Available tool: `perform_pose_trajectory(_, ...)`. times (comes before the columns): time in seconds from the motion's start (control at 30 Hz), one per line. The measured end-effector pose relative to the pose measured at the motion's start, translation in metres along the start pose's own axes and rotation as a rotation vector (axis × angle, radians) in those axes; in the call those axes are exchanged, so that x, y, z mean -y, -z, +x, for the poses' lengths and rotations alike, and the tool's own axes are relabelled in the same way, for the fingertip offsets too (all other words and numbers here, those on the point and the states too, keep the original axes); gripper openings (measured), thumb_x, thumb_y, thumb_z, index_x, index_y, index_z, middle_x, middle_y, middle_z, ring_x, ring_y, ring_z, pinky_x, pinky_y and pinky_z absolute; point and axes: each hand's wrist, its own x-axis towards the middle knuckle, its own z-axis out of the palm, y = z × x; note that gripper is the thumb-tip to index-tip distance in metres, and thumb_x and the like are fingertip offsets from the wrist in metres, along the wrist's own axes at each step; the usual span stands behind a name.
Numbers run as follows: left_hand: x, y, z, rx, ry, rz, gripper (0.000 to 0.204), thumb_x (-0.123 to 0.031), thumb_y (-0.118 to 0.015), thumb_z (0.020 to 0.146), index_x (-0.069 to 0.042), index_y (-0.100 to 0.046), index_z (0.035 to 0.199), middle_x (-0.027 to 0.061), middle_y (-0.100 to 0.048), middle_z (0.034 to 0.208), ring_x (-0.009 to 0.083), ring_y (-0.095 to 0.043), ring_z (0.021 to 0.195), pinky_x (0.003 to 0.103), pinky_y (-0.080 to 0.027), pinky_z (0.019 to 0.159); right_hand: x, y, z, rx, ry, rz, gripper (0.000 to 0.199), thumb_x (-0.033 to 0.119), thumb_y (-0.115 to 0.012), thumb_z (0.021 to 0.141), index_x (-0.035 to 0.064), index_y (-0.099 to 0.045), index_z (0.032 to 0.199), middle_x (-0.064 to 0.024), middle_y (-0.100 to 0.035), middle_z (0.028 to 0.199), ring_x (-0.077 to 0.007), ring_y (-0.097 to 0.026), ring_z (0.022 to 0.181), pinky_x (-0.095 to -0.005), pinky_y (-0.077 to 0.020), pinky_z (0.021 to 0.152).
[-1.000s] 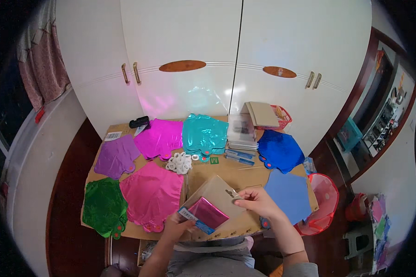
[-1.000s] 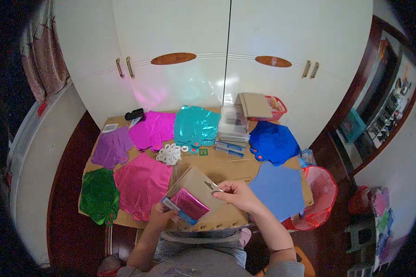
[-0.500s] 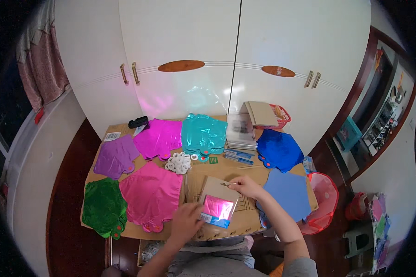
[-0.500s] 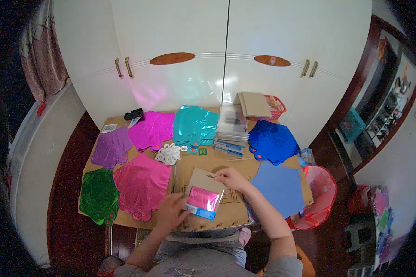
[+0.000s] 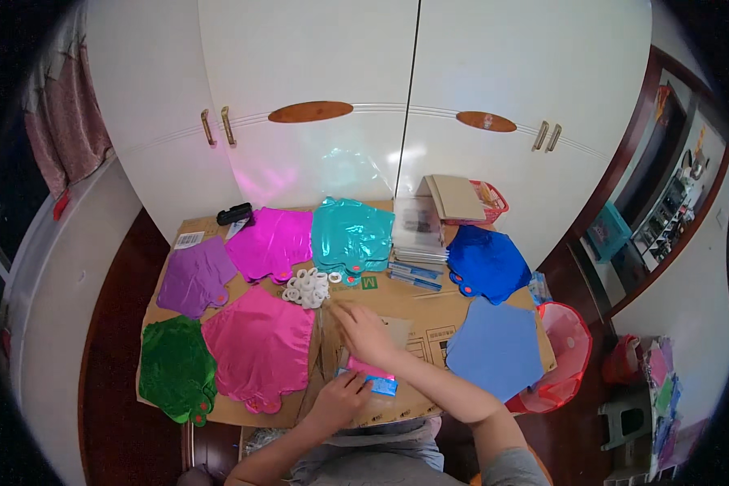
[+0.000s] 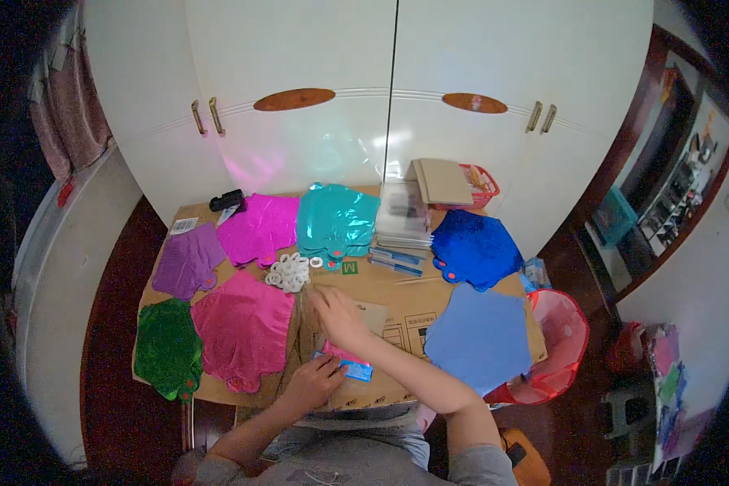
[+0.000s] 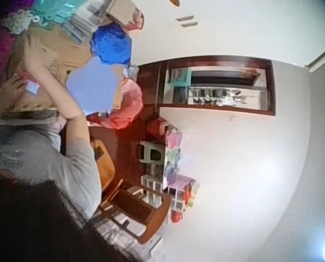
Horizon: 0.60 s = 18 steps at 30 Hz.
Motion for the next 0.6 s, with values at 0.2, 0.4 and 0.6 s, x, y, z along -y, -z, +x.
perform_pose_trajectory(0.2, -0.002, 0.003, -0.001, 0.015, 0.009, -0.015, 0.034, -0.013, -0.057, 0.074, -0.002, -0.062, 0.106, 0.0148, -0.061, 0.107, 0.0285, -0.06, 0.1, 0.036, -0.052, 0.084, -0.004, -0.017, 0.004, -0.048, -0.048, -0.257, 0.055, 0.008, -0.055, 0.077, 0.0067, -0.044, 0.131, -0.0161, -0.044, 0.132, -0.0333, -0.042, 0.12, -0.0447, -0.0369, 0.096)
perform_pose_trajectory(0.4, -0.001, 0.002, 0.0, 0.038, -0.006, -0.005, 0.035, -0.015, -0.054, 0.078, -0.003, -0.06, 0.11, 0.0154, -0.061, 0.11, 0.0284, -0.061, 0.1, 0.036, -0.052, 0.084, -0.019, -0.022, 0.004, -0.281, -0.165, -0.096, 0.045, 0.001, -0.054, 0.075, 0.0069, -0.054, 0.119, -0.0159, -0.05, 0.123, -0.0342, -0.048, 0.112, -0.044, -0.0406, 0.091)
perform_pose_trajectory(0.6, -0.003, 0.003, 0.001, 0.067, -0.005, -0.024, 0.034, -0.016, -0.051, 0.08, -0.001, -0.061, 0.108, 0.021, -0.061, 0.111, 0.0315, -0.062, 0.101, 0.039, -0.051, 0.085, -0.104, 0.042, 0.029, -0.253, -0.19, -0.112, 0.026, 0.001, -0.053, 0.075, 0.005, -0.063, 0.099, -0.0186, -0.062, 0.094, -0.0373, -0.058, 0.092, -0.045, -0.0455, 0.083)
